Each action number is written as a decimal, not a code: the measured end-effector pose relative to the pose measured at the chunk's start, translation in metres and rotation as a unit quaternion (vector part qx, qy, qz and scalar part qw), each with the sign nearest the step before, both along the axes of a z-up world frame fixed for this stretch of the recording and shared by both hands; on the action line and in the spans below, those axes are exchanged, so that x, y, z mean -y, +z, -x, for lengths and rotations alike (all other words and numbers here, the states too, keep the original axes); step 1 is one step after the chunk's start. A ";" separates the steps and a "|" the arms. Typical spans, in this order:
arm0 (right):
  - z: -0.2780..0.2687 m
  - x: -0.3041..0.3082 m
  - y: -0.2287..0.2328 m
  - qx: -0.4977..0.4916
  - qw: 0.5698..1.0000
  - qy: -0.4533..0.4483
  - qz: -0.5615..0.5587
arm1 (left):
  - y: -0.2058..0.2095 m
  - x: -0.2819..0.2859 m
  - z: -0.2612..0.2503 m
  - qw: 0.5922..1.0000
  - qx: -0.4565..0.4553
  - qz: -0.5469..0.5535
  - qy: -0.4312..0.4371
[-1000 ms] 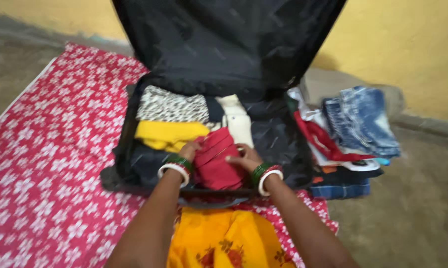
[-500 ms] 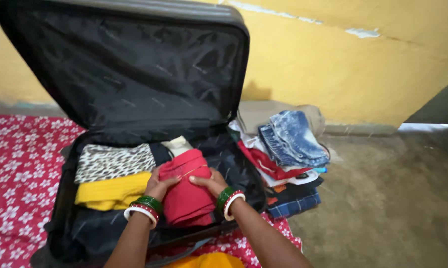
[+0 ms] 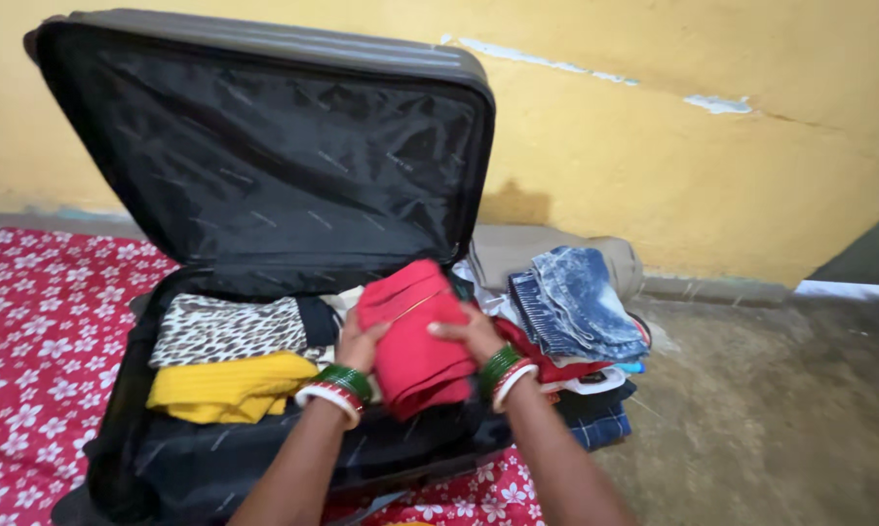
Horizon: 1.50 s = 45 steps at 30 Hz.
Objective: The person folds and organizes various items of clothing, including shirts, trousers, and jeans, into a black suitcase on a floral bedspread.
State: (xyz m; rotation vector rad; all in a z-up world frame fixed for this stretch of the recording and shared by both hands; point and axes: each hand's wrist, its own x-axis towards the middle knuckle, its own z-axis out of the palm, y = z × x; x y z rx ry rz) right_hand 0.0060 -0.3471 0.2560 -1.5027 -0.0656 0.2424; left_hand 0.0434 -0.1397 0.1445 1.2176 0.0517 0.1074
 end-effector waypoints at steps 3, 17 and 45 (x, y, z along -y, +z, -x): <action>-0.006 0.036 0.024 0.002 0.999 -0.032 -0.007 | 0.025 0.040 -0.003 0.997 0.056 0.024 -0.047; -0.142 0.166 0.072 0.168 0.924 -0.256 -0.228 | 0.201 0.187 -0.069 0.929 0.253 -0.269 0.010; -0.204 0.166 0.023 0.164 0.720 -0.169 0.653 | 0.110 0.210 -0.130 0.744 0.132 -0.636 -0.156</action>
